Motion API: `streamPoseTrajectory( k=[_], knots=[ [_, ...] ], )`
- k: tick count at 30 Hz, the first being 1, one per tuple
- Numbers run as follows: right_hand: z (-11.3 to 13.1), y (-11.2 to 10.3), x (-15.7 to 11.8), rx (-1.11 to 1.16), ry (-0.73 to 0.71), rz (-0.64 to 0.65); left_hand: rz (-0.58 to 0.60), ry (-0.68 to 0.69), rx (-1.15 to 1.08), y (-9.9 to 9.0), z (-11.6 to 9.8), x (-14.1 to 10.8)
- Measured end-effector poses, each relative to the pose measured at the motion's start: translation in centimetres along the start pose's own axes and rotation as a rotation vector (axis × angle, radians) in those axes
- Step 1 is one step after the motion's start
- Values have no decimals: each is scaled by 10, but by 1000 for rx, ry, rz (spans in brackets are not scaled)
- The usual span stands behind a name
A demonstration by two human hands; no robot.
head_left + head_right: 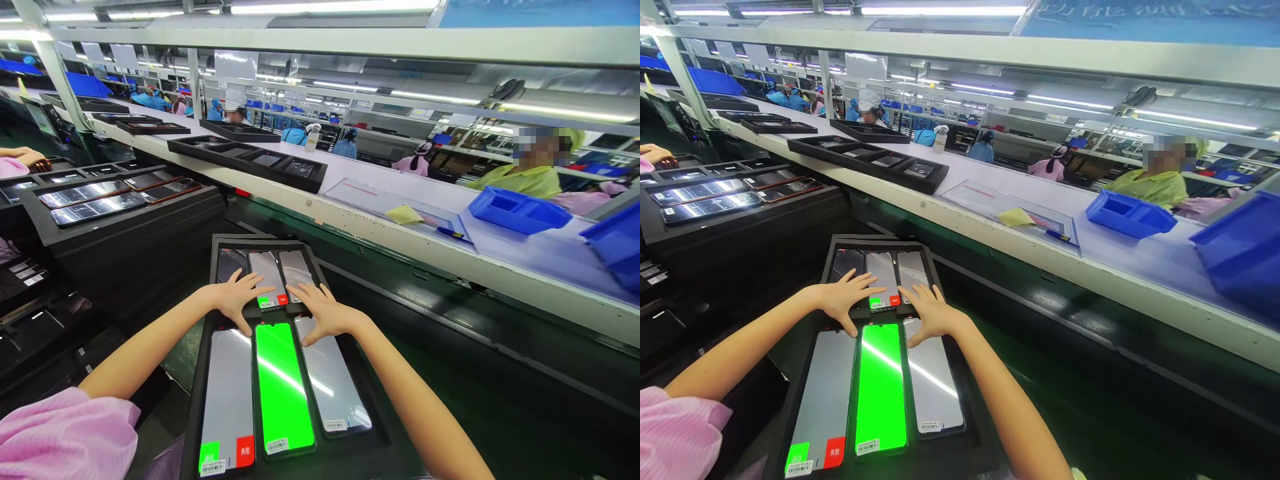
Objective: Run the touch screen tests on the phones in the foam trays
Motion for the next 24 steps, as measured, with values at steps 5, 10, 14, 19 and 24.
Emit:
streamPoseTrajectory(
  k=[5,10,14,19,24],
  knots=[
    [-1,-2,-1,-12,4,-49,-66,-24,43,-5,0,-6],
    [0,-8,-2,-23,7,-94,-65,-49,37,-1,4,-9],
    [-3,-13,-4,-14,-1,-104,-109,-82,30,-8,4,-18],
    [-2,-28,-27,19,12,-339,-434,-93,16,-18,-34,-58],
    [23,-11,-72,-73,-73,-509,-476,128,42,27,-93,-84]
  ],
)
Point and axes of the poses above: each hand's wrist, its own x-axis towards the middle knuckle, its own y-axis out of the palm, z = x × y, the point moved 10 cm from there along x, towards the middle knuckle, and after that the axes turned 1 degree about -y, right-handed, at the moved point
